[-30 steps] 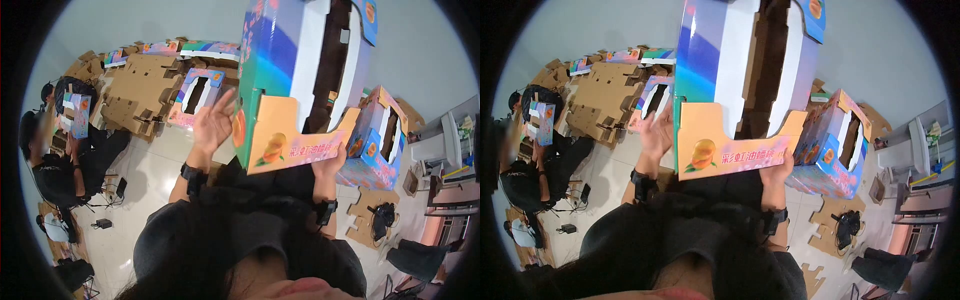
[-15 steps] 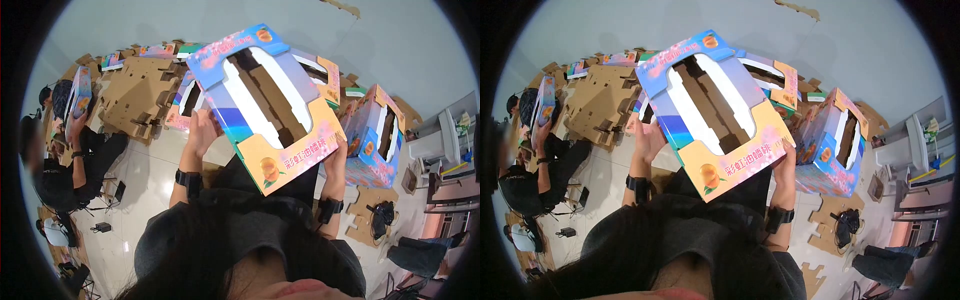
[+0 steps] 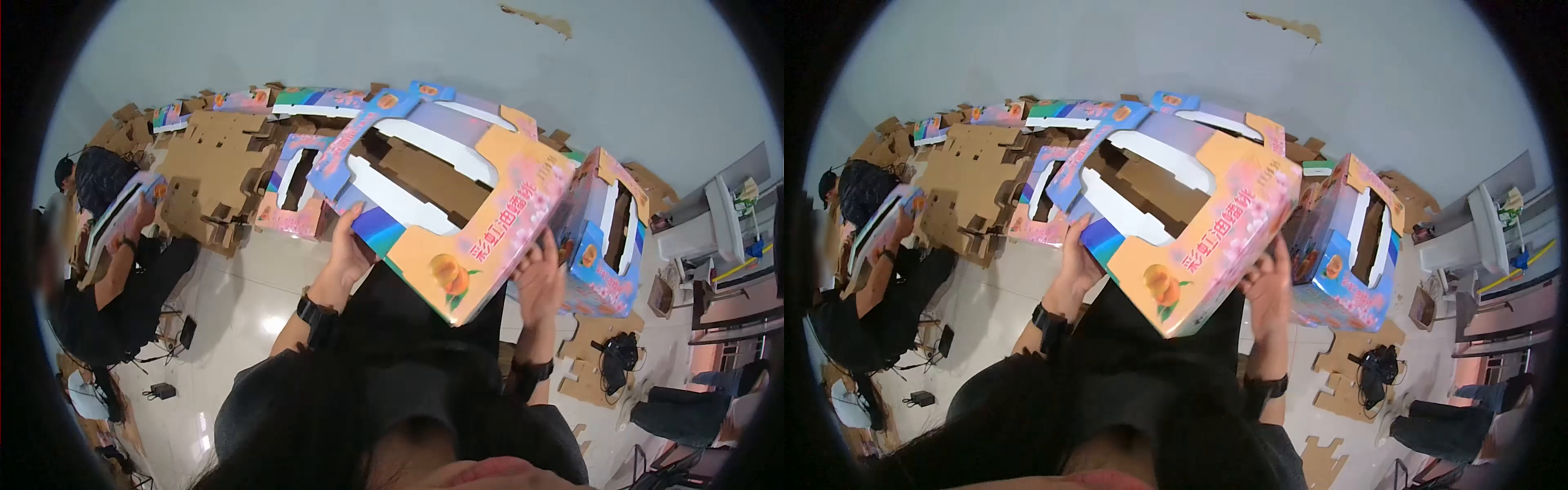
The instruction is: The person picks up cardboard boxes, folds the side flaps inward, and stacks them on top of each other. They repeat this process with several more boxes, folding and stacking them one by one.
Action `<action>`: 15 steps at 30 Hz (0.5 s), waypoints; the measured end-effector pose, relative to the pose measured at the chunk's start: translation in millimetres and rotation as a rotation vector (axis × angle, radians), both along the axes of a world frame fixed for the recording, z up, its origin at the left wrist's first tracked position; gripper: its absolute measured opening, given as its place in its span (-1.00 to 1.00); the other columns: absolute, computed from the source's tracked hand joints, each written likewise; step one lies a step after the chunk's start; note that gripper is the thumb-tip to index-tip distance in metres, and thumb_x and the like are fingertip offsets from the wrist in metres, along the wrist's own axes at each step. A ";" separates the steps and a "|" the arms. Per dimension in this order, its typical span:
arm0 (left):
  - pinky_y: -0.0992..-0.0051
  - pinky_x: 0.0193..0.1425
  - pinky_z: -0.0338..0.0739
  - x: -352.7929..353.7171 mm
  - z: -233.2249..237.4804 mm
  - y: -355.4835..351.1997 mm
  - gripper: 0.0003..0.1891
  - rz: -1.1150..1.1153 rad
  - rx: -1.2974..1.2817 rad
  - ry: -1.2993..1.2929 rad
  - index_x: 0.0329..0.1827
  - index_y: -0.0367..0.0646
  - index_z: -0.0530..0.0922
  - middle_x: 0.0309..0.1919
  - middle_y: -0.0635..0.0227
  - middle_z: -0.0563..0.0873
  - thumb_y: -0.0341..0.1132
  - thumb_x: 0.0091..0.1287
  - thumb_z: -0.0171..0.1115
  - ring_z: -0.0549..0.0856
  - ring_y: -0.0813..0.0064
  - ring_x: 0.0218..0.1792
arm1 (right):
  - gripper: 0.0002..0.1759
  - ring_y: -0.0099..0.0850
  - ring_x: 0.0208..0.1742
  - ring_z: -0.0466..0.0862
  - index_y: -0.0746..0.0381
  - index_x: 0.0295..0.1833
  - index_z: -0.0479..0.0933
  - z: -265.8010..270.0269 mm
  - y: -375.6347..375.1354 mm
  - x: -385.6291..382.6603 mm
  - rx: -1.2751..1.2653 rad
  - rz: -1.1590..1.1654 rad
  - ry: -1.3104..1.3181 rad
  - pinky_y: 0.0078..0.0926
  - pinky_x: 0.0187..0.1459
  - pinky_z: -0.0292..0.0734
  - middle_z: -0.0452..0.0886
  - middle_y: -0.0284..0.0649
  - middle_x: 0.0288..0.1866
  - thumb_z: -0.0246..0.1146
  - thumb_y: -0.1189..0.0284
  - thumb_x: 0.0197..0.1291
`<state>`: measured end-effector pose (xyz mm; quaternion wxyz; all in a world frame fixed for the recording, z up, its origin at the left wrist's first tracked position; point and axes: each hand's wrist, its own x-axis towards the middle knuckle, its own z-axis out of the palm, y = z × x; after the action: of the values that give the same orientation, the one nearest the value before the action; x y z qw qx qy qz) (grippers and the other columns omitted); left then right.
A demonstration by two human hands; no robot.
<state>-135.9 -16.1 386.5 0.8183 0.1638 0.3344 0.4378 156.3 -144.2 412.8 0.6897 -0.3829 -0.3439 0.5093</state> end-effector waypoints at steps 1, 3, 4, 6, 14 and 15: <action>0.28 0.08 0.53 9.3 -3.4 2.7 -0.51 0.035 0.002 -0.017 0.11 -0.06 0.48 0.00 0.34 0.64 0.07 0.25 0.17 0.63 0.35 0.05 | -0.20 -0.40 0.20 0.49 0.13 0.51 -0.01 0.6 1.1 -13.2 0.025 0.021 -0.072 -0.34 0.16 0.44 0.41 -0.18 0.28 0.01 -0.08 0.33; 0.28 0.10 0.51 22.6 -8.8 14.0 -0.54 0.081 0.043 -0.034 0.08 -0.05 0.49 0.00 0.35 0.64 0.06 0.26 0.18 0.62 0.36 0.05 | -0.17 -0.33 0.30 0.42 0.18 0.51 -0.04 -14.8 9.4 -30.8 0.088 -0.091 -0.209 -0.29 0.27 0.36 0.35 -0.15 0.34 0.06 -0.03 0.32; 0.28 0.11 0.49 28.6 -11.5 20.2 -0.56 0.089 0.078 -0.035 0.06 -0.04 0.49 0.00 0.34 0.64 0.05 0.26 0.18 0.61 0.36 0.05 | -0.16 -0.30 0.35 0.39 0.21 0.51 -0.05 -20.4 13.2 -36.1 0.116 -0.152 -0.278 -0.27 0.32 0.31 0.32 -0.14 0.36 0.09 0.00 0.32; 0.27 0.13 0.48 42.0 -10.5 27.2 -0.60 0.140 0.159 -0.020 0.03 -0.06 0.49 -0.01 0.33 0.63 0.00 0.27 0.20 0.61 0.38 0.04 | -0.16 -0.26 0.40 0.33 0.25 0.50 -0.03 -19.7 21.6 -39.9 0.086 -0.186 -0.032 -0.24 0.38 0.22 0.28 -0.11 0.39 0.15 0.07 0.29; 0.24 0.18 0.46 62.7 -24.1 52.4 -0.54 0.202 0.302 0.079 0.12 -0.17 0.43 0.02 0.23 0.59 -0.03 0.32 0.14 0.58 0.35 0.10 | -0.13 -0.29 0.41 0.29 0.26 0.47 0.01 -48.2 36.7 -25.4 -0.126 -0.127 -0.084 -0.28 0.38 0.19 0.28 -0.13 0.38 0.30 0.32 0.13; 0.24 0.19 0.46 67.4 -25.6 54.8 -0.54 0.199 0.295 0.071 0.12 -0.17 0.43 0.03 0.24 0.59 -0.03 0.32 0.13 0.58 0.34 0.11 | -0.11 -0.30 0.41 0.29 0.26 0.47 0.01 -43.7 39.1 -27.4 -0.135 -0.135 -0.152 -0.29 0.37 0.20 0.28 -0.13 0.37 0.32 0.36 0.10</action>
<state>-68.5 38.6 360.9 0.7258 0.2637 0.3098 0.5548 128.9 -105.1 369.1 0.6670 -0.4883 -0.3333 0.4534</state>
